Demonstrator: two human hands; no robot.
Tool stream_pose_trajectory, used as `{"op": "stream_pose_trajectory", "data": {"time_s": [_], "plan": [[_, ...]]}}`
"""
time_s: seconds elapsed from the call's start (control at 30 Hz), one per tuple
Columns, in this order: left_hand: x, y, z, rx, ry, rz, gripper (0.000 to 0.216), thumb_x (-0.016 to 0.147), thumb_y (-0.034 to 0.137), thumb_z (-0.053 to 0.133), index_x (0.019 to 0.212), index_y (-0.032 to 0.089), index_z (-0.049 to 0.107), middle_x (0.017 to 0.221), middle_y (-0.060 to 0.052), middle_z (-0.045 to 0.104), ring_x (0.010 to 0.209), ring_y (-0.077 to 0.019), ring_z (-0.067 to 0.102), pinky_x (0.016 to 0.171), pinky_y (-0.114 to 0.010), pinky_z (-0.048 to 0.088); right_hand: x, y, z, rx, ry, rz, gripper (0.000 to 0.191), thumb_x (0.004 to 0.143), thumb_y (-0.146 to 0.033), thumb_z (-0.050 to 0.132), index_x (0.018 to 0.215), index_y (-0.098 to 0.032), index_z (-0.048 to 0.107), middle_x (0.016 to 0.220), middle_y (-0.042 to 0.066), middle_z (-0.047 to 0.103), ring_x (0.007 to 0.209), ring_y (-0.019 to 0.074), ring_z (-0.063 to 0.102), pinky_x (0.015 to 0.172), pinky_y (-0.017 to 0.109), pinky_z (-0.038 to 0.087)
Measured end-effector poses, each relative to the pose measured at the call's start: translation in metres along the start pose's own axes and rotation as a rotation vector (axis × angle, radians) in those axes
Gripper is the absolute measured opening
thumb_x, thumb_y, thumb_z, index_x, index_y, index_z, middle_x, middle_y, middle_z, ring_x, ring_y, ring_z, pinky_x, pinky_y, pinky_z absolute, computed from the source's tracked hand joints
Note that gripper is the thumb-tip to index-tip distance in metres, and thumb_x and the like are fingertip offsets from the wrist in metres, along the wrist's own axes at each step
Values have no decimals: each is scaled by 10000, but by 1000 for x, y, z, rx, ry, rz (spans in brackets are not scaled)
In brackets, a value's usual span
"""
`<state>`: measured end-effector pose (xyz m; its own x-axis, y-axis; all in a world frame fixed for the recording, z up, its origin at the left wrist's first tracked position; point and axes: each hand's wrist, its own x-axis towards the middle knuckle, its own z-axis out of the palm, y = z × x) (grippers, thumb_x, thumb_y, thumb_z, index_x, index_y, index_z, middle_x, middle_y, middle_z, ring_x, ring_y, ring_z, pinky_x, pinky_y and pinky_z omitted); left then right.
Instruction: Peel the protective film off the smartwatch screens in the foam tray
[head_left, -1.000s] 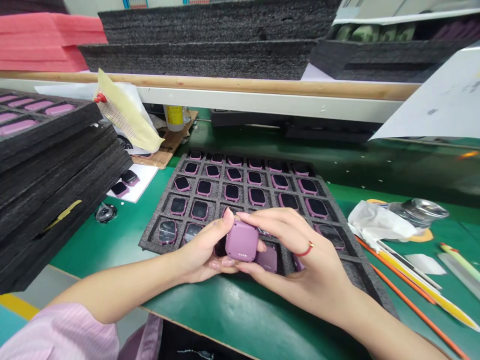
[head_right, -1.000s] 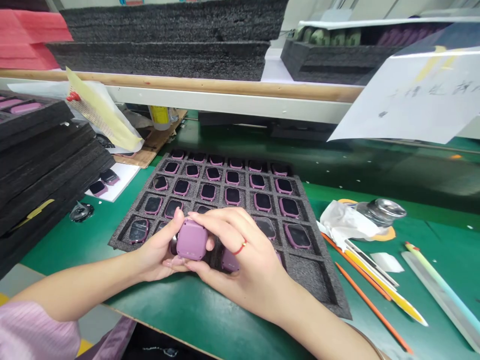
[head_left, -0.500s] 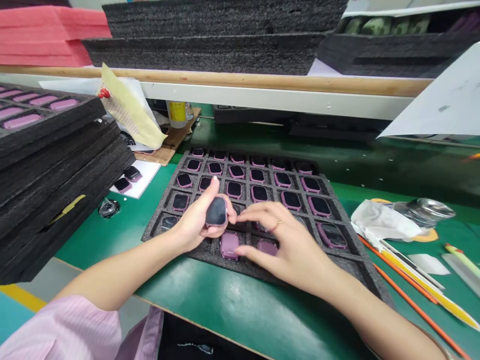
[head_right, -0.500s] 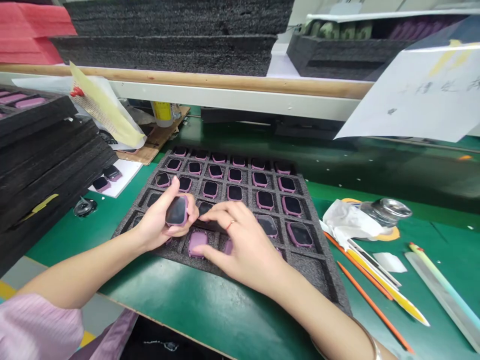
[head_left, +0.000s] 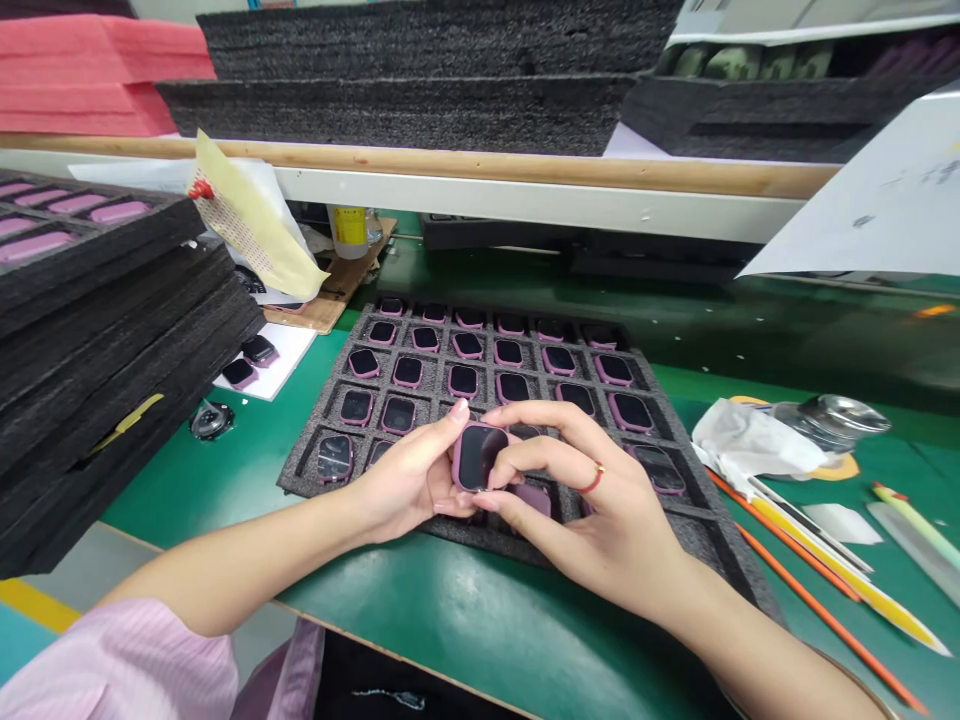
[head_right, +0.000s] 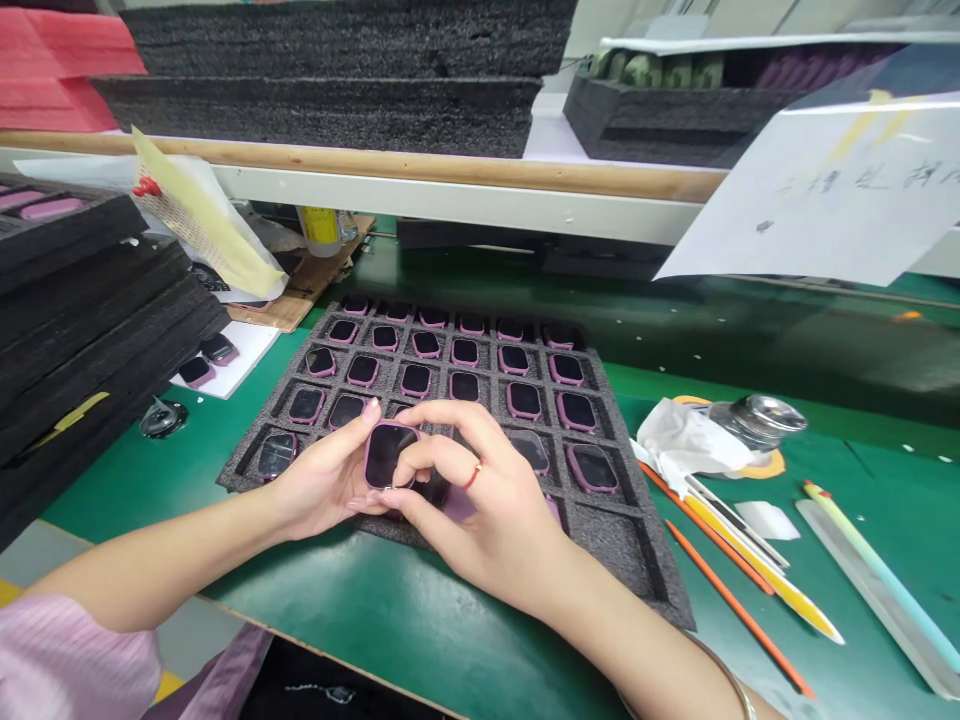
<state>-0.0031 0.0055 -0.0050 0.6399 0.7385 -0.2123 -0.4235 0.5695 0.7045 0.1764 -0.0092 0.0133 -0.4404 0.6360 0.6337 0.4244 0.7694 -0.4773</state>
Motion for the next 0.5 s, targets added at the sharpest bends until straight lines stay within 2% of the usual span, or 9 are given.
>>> {"op": "stream_pose_trajectory", "data": {"time_s": [0.07,0.17,0.27,0.37,0.43,0.5], "plan": [[0,-1,-1,-20,-2,11,502,839,615,690,891,118,656,721,-12,568,489,-43,431,434,-158,250,1,-2,0,16,25,25,93,849,-158,729,861,-217,657,1108,105,683,1010,219,692,839,365,594],[1,-1,-1,-16,-3,18,479,828,596,718,841,123,648,680,-2,571,463,-40,420,441,-165,264,3,-1,-1,98,90,140,65,862,-174,723,851,-234,700,1022,68,738,956,203,713,848,359,591],[0,0,0,11,-41,-5,549,798,642,724,905,104,697,759,-58,653,457,-41,424,429,-183,251,6,4,-5,284,273,302,77,873,-215,724,803,-247,721,882,25,750,877,171,715,820,311,592],[1,2,-1,-10,-73,-9,558,822,633,707,1010,108,739,851,-90,693,467,-34,413,430,-187,230,8,12,-11,512,472,466,105,837,-319,781,779,-246,731,847,-2,749,667,109,682,663,228,591],[1,2,-1,-32,-84,-4,519,840,607,702,1025,124,751,859,-84,697,469,-32,408,433,-188,229,9,17,-13,609,535,562,159,795,-379,819,777,-244,738,850,-14,765,544,74,654,581,198,585],[1,3,-2,-35,-88,-2,498,849,594,698,1031,133,756,868,-82,700,474,-36,417,437,-189,238,9,20,-14,645,559,604,170,781,-392,831,795,-245,747,842,-14,779,599,96,713,636,205,623]]}}
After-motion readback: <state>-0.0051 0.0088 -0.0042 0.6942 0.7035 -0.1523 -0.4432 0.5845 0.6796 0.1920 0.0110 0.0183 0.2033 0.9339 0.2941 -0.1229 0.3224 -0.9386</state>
